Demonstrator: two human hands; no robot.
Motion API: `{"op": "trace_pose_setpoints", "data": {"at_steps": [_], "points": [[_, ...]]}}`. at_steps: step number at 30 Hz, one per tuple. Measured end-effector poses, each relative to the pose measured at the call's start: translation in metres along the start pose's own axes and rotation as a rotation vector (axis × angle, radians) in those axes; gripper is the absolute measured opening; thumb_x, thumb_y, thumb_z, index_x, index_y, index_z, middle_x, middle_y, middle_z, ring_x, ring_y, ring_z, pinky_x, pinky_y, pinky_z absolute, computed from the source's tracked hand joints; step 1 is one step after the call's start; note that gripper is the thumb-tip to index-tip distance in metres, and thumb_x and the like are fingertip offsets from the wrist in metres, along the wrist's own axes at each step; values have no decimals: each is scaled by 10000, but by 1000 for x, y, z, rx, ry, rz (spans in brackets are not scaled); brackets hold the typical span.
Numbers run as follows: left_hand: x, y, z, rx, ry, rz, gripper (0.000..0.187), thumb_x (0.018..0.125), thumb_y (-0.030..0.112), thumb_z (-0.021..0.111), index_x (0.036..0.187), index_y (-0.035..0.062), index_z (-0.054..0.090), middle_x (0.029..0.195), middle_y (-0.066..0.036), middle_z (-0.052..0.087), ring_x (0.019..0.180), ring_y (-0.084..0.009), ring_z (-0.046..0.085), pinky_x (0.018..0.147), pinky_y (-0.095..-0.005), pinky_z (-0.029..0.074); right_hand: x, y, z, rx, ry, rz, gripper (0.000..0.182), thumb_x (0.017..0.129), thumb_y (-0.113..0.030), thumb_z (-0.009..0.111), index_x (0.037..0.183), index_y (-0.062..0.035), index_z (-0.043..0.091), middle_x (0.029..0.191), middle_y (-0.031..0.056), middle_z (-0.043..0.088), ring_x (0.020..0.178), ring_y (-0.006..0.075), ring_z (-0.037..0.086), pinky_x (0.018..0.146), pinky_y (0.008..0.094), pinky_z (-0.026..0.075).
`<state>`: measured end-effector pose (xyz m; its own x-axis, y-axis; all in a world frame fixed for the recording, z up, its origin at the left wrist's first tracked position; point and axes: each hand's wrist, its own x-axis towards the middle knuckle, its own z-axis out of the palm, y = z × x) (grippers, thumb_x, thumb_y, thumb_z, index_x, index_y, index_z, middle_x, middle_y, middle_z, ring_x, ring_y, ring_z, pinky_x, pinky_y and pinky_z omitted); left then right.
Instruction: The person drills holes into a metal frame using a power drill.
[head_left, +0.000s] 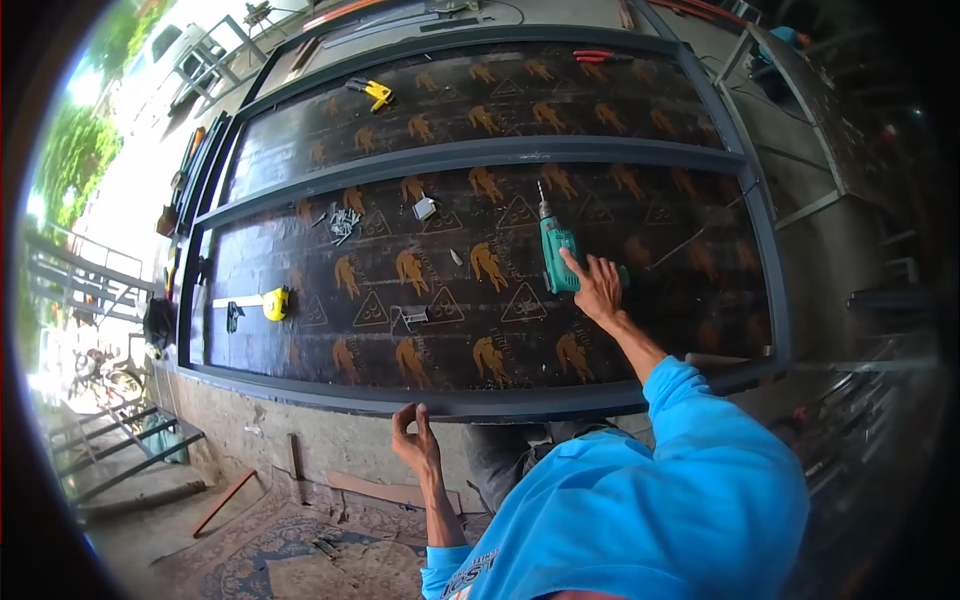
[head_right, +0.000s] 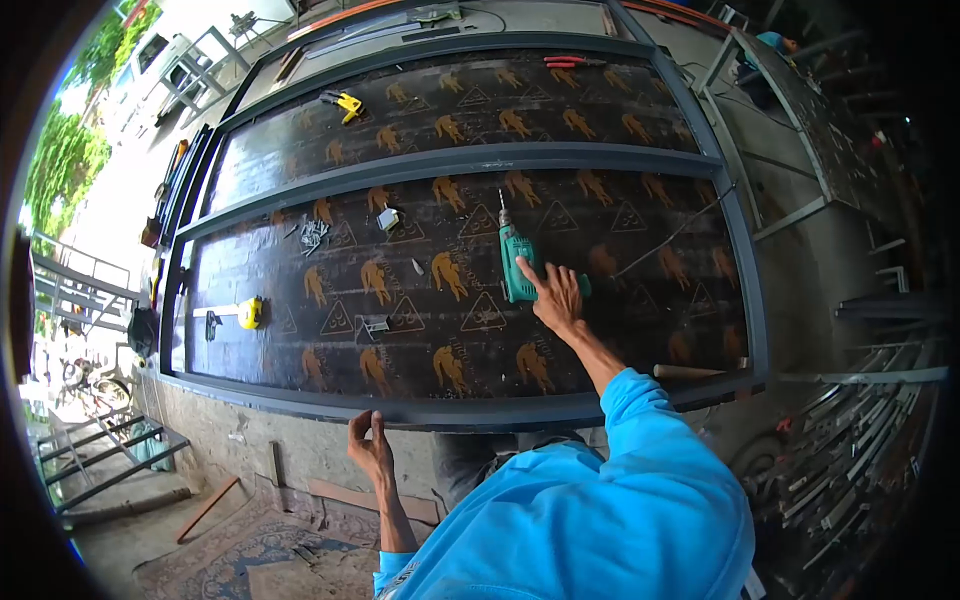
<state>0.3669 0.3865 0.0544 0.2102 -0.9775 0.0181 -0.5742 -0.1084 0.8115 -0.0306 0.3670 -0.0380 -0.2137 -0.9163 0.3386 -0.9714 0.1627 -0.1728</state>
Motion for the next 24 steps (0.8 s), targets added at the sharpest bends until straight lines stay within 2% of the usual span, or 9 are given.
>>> {"op": "trace_pose_setpoints", "data": {"at_steps": [4,6,9,14,16,17,19,22,24], "points": [[56,8,26,128,-175,31,227,854,247,713,847,24,673,815,-83,698,761,-143,637,716,-301,486,1,-6,13,9,26,129,1038,626,60,681,1491,-350,277,1097,174,557,920,346,541,822,473,416],[106,18,62,119,-416,139,220,811,256,726,895,60,672,824,-98,668,795,-294,606,764,-394,461,14,-15,12,-14,36,170,1042,625,62,681,1491,-351,275,1099,170,557,922,346,542,828,473,415],[180,77,127,167,-622,530,345,760,269,740,1036,86,642,919,-93,660,943,-297,594,870,-400,410,31,-16,17,-37,28,158,1048,630,66,680,1494,-357,263,1112,163,556,934,349,542,836,473,414],[285,156,279,182,-537,971,632,682,321,795,1204,68,543,1200,-157,587,1167,-325,523,1004,-442,356,44,-19,28,-57,8,183,1062,659,45,698,1506,-376,214,1131,157,550,967,348,544,852,476,412],[313,171,339,181,-395,1121,761,655,348,817,1282,65,492,1148,-193,630,1128,-350,574,1025,-485,337,42,-16,31,-42,1,201,1065,653,32,709,1504,-377,216,1142,158,548,973,346,544,859,478,411],[318,185,353,182,-396,1112,761,655,348,817,1282,65,492,1148,-193,630,1128,-350,574,1025,-485,337,41,-11,30,-28,-8,202,1067,648,19,720,1502,-378,218,1153,158,547,979,344,545,867,479,411],[326,217,368,488,-756,961,733,645,398,826,1230,50,554,1081,-191,661,1047,-353,621,962,-479,405,43,-1,31,-30,-30,181,1078,636,-5,745,1498,-383,221,1164,160,543,987,342,545,873,482,410],[331,237,394,717,-864,850,671,620,489,827,1087,38,657,982,-147,698,981,-335,652,863,-452,472,49,0,30,13,-42,155,1108,603,-52,794,1492,-390,225,1167,162,539,996,334,546,879,487,409],[328,234,399,708,-738,1008,625,621,533,811,976,30,700,940,-149,705,908,-312,679,746,-433,512,54,5,28,44,-31,130,1128,583,-76,819,1489,-393,227,1158,162,538,996,328,547,880,489,409]]}}
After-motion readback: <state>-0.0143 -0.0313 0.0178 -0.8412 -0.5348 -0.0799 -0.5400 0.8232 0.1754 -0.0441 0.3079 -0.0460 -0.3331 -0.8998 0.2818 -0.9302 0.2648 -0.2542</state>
